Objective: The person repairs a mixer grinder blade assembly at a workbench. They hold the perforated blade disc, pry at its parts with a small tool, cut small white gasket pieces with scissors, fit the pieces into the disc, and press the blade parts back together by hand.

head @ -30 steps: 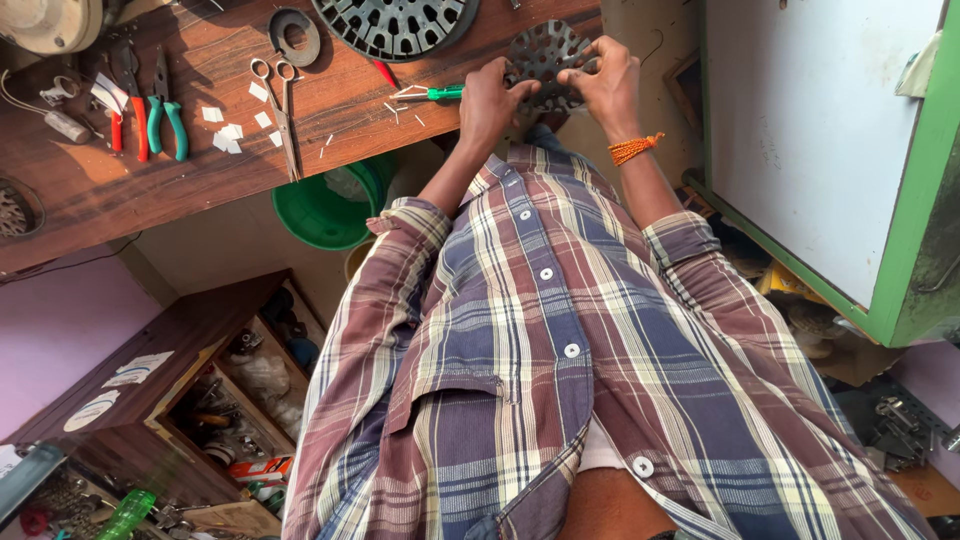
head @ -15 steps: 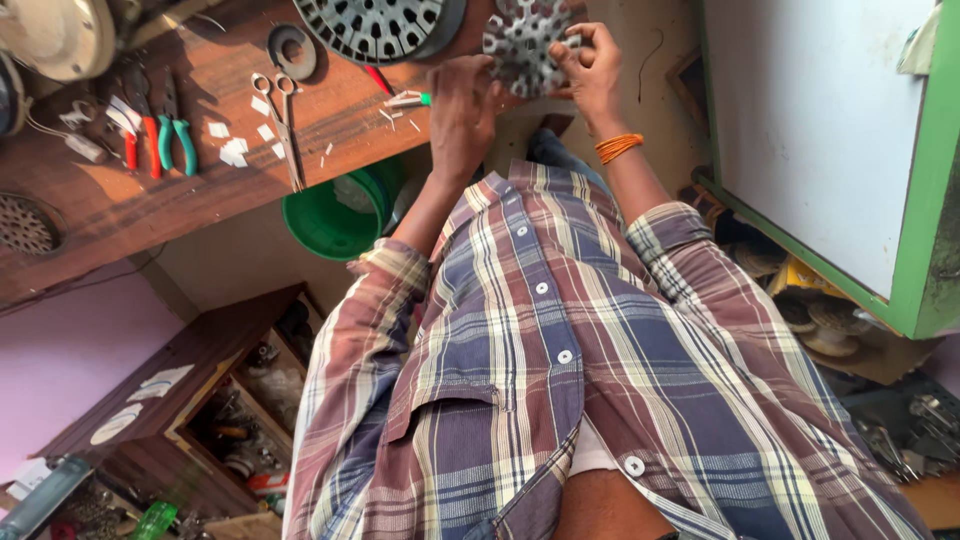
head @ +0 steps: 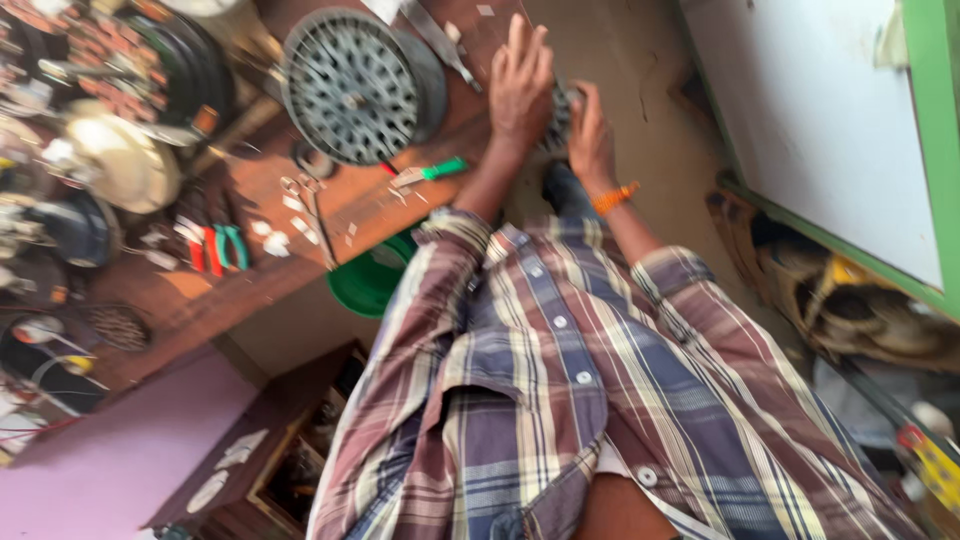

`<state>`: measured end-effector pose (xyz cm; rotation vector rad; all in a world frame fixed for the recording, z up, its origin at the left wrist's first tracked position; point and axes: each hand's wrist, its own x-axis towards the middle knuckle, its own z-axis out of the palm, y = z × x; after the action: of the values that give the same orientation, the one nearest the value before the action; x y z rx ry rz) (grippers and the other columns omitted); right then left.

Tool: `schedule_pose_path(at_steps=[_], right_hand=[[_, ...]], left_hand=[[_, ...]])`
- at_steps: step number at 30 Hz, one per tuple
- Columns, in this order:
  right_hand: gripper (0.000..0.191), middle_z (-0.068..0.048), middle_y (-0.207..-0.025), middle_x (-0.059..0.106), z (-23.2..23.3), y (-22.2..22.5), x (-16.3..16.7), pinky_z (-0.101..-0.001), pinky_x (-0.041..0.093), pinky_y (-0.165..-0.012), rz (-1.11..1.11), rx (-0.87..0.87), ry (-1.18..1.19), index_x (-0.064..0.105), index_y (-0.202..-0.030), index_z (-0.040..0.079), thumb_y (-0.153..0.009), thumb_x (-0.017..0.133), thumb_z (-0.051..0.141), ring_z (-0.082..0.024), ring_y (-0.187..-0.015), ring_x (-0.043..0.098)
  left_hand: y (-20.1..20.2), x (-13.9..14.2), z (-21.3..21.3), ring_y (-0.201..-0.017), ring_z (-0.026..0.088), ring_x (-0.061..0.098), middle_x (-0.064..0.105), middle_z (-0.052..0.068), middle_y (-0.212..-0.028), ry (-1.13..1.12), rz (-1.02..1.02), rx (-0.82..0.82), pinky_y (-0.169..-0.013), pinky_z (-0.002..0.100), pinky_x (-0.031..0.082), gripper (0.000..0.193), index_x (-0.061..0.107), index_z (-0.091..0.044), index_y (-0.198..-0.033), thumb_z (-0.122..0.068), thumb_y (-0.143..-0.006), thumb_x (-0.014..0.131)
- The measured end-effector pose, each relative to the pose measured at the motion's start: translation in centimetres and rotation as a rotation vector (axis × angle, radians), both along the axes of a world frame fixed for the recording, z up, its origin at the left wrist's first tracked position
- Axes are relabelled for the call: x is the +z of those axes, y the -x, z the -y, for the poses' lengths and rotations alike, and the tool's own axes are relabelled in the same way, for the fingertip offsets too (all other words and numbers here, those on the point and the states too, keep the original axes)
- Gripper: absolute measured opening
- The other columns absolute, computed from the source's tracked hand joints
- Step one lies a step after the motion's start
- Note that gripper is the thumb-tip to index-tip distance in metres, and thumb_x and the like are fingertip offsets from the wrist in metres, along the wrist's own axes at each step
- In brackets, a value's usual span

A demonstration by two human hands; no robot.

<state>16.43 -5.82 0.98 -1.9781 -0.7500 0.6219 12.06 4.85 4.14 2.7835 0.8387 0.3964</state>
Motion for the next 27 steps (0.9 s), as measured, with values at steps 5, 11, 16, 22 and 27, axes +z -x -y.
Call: schedule_pose_path(at_steps=[5,11,16,22,27], right_hand=[[0.051,-0.032,-0.139,0.055,-0.8,0.7,-0.3,-0.0545,0.048,-0.097,0.135,0.185,-0.291,0.030,-0.151,-0.004,-0.116,0.040,0.031,-0.052,-0.116,0.058],[0.031,-0.027,-0.138,0.061,-1.2,-1.6,-1.0,-0.0519,0.045,-0.105,0.087,0.128,-0.102,0.050,-0.143,0.004,-0.115,0.044,0.016,-0.049,-0.129,0.057],[0.028,-0.023,-0.093,0.065,3.1,-6.1,-2.4,-0.0409,0.051,-0.073,-0.099,0.084,0.129,0.062,-0.131,0.005,-0.114,0.042,0.014,-0.026,-0.080,0.066],[0.030,-0.006,-0.074,0.062,9.1,-9.8,-2.8,-0.0250,0.045,-0.049,-0.439,-0.168,0.238,0.062,-0.129,0.008,-0.115,0.038,0.017,-0.007,-0.053,0.051],[0.032,-0.003,-0.072,0.060,8.1,-10.7,-2.1,-0.0237,0.046,-0.049,-0.508,-0.339,0.098,0.061,-0.128,0.009,-0.115,0.036,0.024,-0.007,-0.052,0.049]], left_hand=[[0.2,0.9,0.0,-0.155,0.030,0.032,0.048,0.011,-0.157,0.166,0.081,0.086,-0.117,0.042,0.039,0.031,0.061,-0.010,-0.124,-0.016,-0.093,0.061],[2.1,-0.1,-1.2,-0.158,0.025,0.027,0.039,0.003,-0.162,0.233,0.117,-0.028,-0.124,0.042,0.033,0.047,0.050,-0.011,-0.146,-0.035,-0.108,0.061],[2.4,-1.0,-1.0,-0.160,0.024,0.024,0.028,0.007,-0.169,0.201,0.079,-0.069,-0.128,0.040,0.026,0.059,0.035,-0.017,-0.161,-0.031,-0.108,0.059],[1.8,-1.4,-1.1,-0.158,0.025,0.025,0.026,0.009,-0.170,0.177,-0.049,-0.096,-0.124,0.041,0.027,0.061,0.033,-0.016,-0.163,-0.027,-0.108,0.058],[0.2,-1.2,-2.4,-0.158,0.025,0.029,0.028,0.008,-0.170,0.183,-0.029,-0.133,-0.121,0.041,0.030,0.060,0.033,-0.019,-0.164,-0.022,-0.109,0.057]])
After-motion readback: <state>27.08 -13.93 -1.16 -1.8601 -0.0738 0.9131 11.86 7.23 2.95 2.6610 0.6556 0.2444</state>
